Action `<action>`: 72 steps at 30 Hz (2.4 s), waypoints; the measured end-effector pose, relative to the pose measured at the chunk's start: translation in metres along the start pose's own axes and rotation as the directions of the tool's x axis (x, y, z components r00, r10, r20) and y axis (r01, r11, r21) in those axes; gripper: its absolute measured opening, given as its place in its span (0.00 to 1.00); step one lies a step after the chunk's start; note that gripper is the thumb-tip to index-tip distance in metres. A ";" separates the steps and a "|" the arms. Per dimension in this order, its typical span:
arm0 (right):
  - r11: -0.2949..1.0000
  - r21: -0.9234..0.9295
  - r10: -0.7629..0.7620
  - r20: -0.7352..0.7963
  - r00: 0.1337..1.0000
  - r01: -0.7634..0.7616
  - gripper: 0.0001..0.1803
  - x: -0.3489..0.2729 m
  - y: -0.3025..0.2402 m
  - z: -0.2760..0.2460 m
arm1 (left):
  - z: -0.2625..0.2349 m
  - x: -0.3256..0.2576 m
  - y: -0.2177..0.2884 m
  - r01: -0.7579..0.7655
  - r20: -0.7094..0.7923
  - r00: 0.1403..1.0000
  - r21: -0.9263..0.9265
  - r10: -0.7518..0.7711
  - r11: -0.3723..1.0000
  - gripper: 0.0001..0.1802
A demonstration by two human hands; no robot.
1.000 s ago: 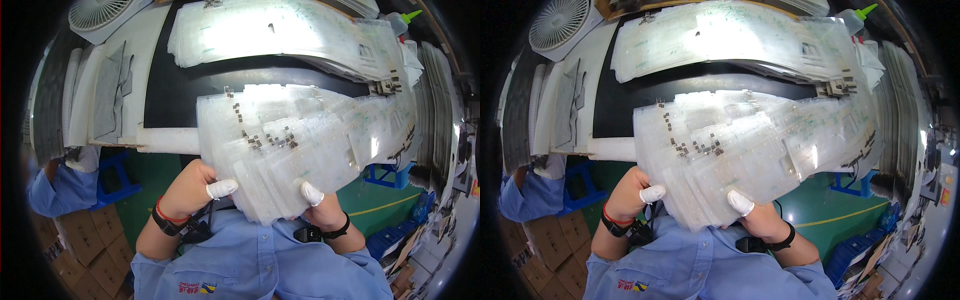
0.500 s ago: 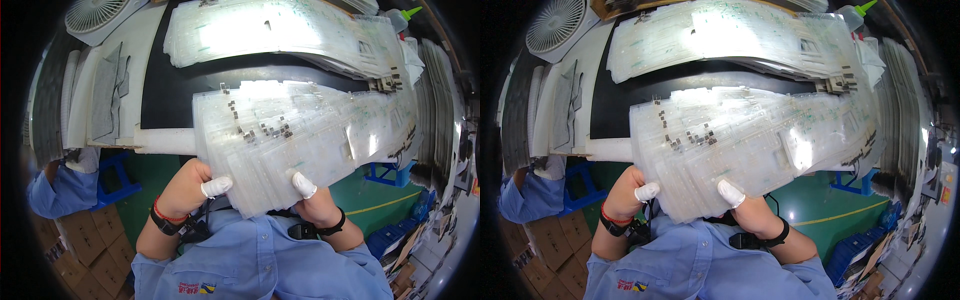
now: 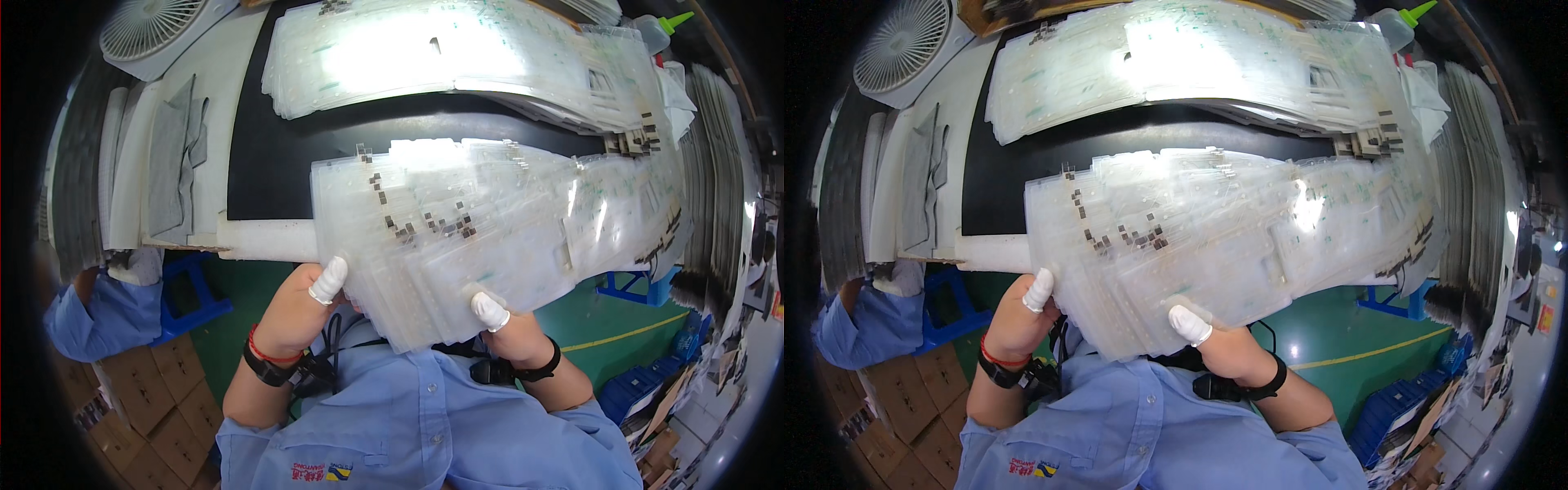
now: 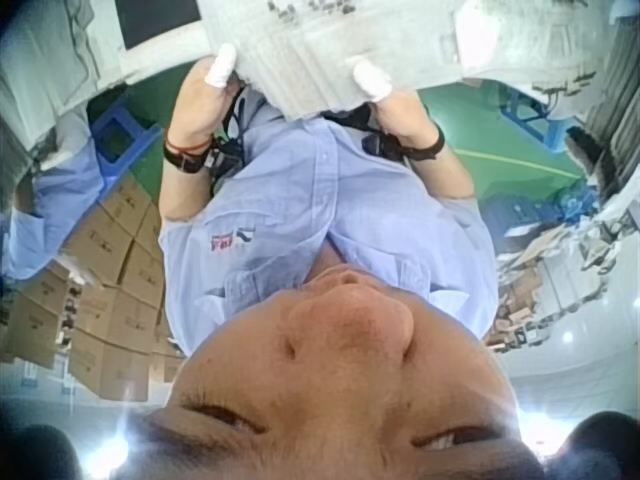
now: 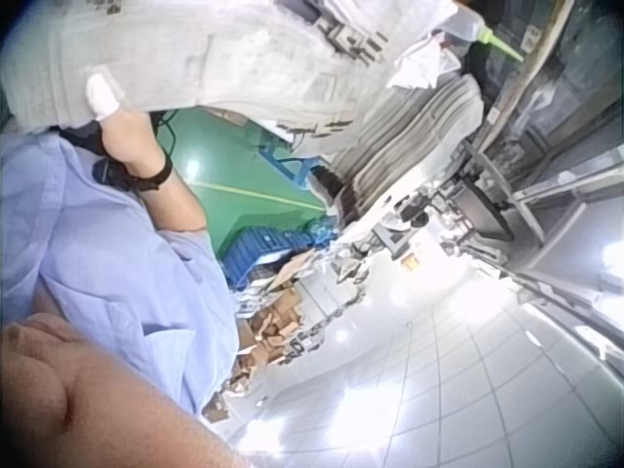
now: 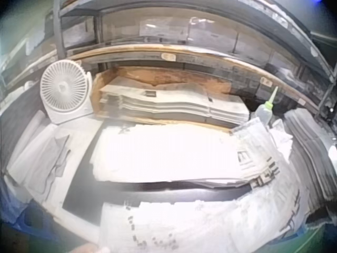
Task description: Manually inspecting, sorting, and handling stacks of flexible printed circuit boards at a workstation.
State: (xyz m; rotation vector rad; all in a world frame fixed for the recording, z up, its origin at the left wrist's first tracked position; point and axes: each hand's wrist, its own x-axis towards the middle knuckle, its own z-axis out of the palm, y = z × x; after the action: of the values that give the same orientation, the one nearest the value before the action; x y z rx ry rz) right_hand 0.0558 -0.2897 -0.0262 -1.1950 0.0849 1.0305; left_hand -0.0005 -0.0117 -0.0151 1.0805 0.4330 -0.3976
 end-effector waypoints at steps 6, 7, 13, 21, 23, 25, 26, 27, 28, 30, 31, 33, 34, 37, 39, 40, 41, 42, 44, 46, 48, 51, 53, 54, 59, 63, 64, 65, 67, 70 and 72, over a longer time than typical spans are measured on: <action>0.955 -0.251 -0.170 -0.033 0.985 0.156 0.18 -0.001 0.004 -0.007 | -0.009 0.003 -0.002 0.100 0.031 0.994 0.142 -0.105 0.985 0.31; 0.952 -0.262 -0.175 -0.046 0.983 0.158 0.17 -0.002 0.005 -0.006 | -0.010 0.004 -0.002 0.097 0.029 0.994 0.119 -0.101 0.988 0.31; 0.984 -0.089 -0.157 -0.016 0.988 0.155 0.19 -0.004 0.008 -0.007 | -0.004 0.009 -0.004 0.054 0.092 0.995 -0.302 -0.027 0.952 0.34; 0.994 0.054 -0.100 0.055 0.993 0.097 0.20 -0.015 0.003 -0.009 | 0.000 -0.002 0.012 -0.002 0.125 0.992 0.150 -0.017 0.989 0.23; 0.990 0.063 -0.130 0.009 0.991 0.129 0.20 -0.014 0.004 -0.005 | 0.003 -0.003 0.012 -0.047 0.100 0.994 0.148 0.032 0.988 0.22; 0.984 0.119 -0.136 0.000 0.991 0.135 0.19 -0.014 0.004 -0.003 | 0.003 -0.002 0.014 -0.051 0.119 0.992 0.163 0.032 0.985 0.19; 0.979 0.148 -0.139 -0.004 0.990 0.138 0.19 -0.014 0.004 -0.003 | 0.003 -0.001 0.015 -0.080 0.143 0.988 0.168 0.056 0.983 0.18; 0.983 0.132 -0.124 -0.011 0.992 0.125 0.19 -0.014 0.003 -0.002 | 0.003 0.000 0.016 -0.066 0.132 0.990 0.188 0.041 0.980 0.17; 0.987 0.115 -0.109 -0.020 0.994 0.111 0.18 -0.015 0.002 -0.003 | 0.004 0.000 0.016 -0.071 0.126 0.991 0.205 0.046 0.976 0.16; 0.989 0.100 -0.110 -0.030 0.993 0.113 0.17 -0.018 -0.001 -0.003 | 0.007 0.000 0.016 -0.092 0.114 0.991 0.229 0.067 0.969 0.15; 0.987 0.102 -0.124 -0.033 0.992 0.127 0.16 -0.021 -0.002 -0.003 | 0.008 -0.001 0.016 -0.105 0.106 0.991 0.236 0.082 0.966 0.15; 0.976 0.170 -0.131 -0.042 0.991 0.136 0.16 -0.023 -0.002 -0.001 | 0.011 -0.003 0.015 -0.122 0.099 0.990 0.247 0.100 0.961 0.14; 0.963 0.234 -0.125 -0.047 0.991 0.132 0.16 -0.023 -0.002 0.000 | 0.011 -0.003 0.015 -0.127 0.099 0.990 0.250 0.105 0.960 0.14; 0.965 0.154 -0.196 -0.114 0.974 0.212 0.16 -0.020 0.001 0.005 | 0.009 -0.003 0.013 -0.133 0.108 0.988 0.255 0.109 0.958 0.15; 0.963 0.194 -0.165 -0.124 0.978 0.187 0.17 -0.016 0.002 0.006 | 0.007 -0.002 0.013 -0.124 0.113 0.989 0.250 0.098 0.960 0.16; 0.945 0.304 -0.095 -0.097 0.991 0.120 0.17 -0.014 0.002 0.006 | 0.006 -0.001 0.012 -0.114 0.113 0.990 0.243 0.088 0.963 0.16; 0.910 0.414 -0.015 -0.063 0.998 0.040 0.18 -0.014 0.002 0.006 | 0.006 -0.001 0.012 -0.131 0.117 0.988 0.234 0.106 0.963 0.16; 0.937 0.341 -0.053 -0.086 0.995 0.080 0.19 -0.014 0.001 0.005 | 0.006 0.000 0.011 -0.058 0.057 0.997 0.121 0.051 0.991 0.17; 0.972 0.194 -0.108 -0.130 0.986 0.132 0.20 -0.017 -0.001 0.004 | 0.007 0.001 0.010 0.028 -0.024 0.999 -0.102 -0.031 0.994 0.18; 0.954 0.250 -0.136 -0.127 0.983 0.164 0.22 -0.022 -0.004 0.003 | 0.007 -0.001 0.012 -0.050 0.079 0.996 0.068 0.044 0.996 0.19; 0.942 0.299 -0.120 -0.123 0.985 0.152 0.24 -0.024 -0.005 0.003 | 0.006 -0.003 0.013 -0.087 0.143 0.988 0.168 0.063 0.982 0.20; 0.940 0.332 -0.049 -0.101 0.994 0.080 0.23 -0.022 -0.005 0.003 | 0.005 -0.004 0.012 -0.064 0.153 0.988 0.166 0.038 0.984 0.21; 0.949 0.312 -0.022 -0.065 0.998 0.041 0.21 -0.018 -0.005 0.004 | 0.003 -0.003 0.011 -0.050 0.174 0.984 0.122 0.029 0.991 0.21; 0.951 0.301 -0.045 -0.099 0.994 0.074 0.22 -0.017 -0.004 0.005 | 0.003 -0.002 0.010 -0.013 0.139 0.990 0.047 0.007 0.999 0.21; 0.976 0.190 -0.078 -0.149 0.986 0.106 0.26 -0.021 -0.006 0.001 | 0.001 -0.002 0.008 -0.034 0.139 0.990 0.085 0.022 0.996 0.21; 0.925 0.375 -0.018 -0.104 0.994 0.056 0.26 -0.023 -0.002 -0.003 | 0.002 -0.005 0.011 -0.080 0.151 0.987 0.206 0.049 0.975 0.20; 0.917 0.391 -0.044 -0.091 0.995 0.076 0.25 -0.023 -0.001 -0.004 | 0.003 -0.005 0.012 -0.073 0.136 0.989 0.170 0.049 0.983 0.20; 0.902 0.425 -0.055 -0.062 0.997 0.076 0.25 -0.023 -0.001 -0.004 | 0.004 -0.005 0.012 -0.067 0.122 0.991 0.137 0.050 0.988 0.19; 0.956 0.268 -0.082 -0.141 0.987 0.118 0.25 -0.023 -0.002 -0.005 | 0.004 -0.003 0.015 -0.037 0.118 0.993 0.107 0.024 0.994 0.18; 0.968 0.221 -0.098 -0.118 0.988 0.123 0.25 -0.026 -0.005 -0.006 | 0.004 -0.003 0.017 -0.050 0.133 0.991 0.206 0.022 0.977 0.18; 0.955 0.270 -0.097 -0.106 0.990 0.122 0.25 -0.027 -0.006 -0.005 | 0.005 -0.004 0.018 -0.071 0.130 0.991 0.270 0.037 0.960 0.18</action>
State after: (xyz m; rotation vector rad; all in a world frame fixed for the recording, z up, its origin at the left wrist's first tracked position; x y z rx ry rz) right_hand 0.0467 -0.3098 -0.0089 -0.9805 0.2250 0.8357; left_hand 0.0061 -0.0084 0.0026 1.3261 0.2412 -0.4827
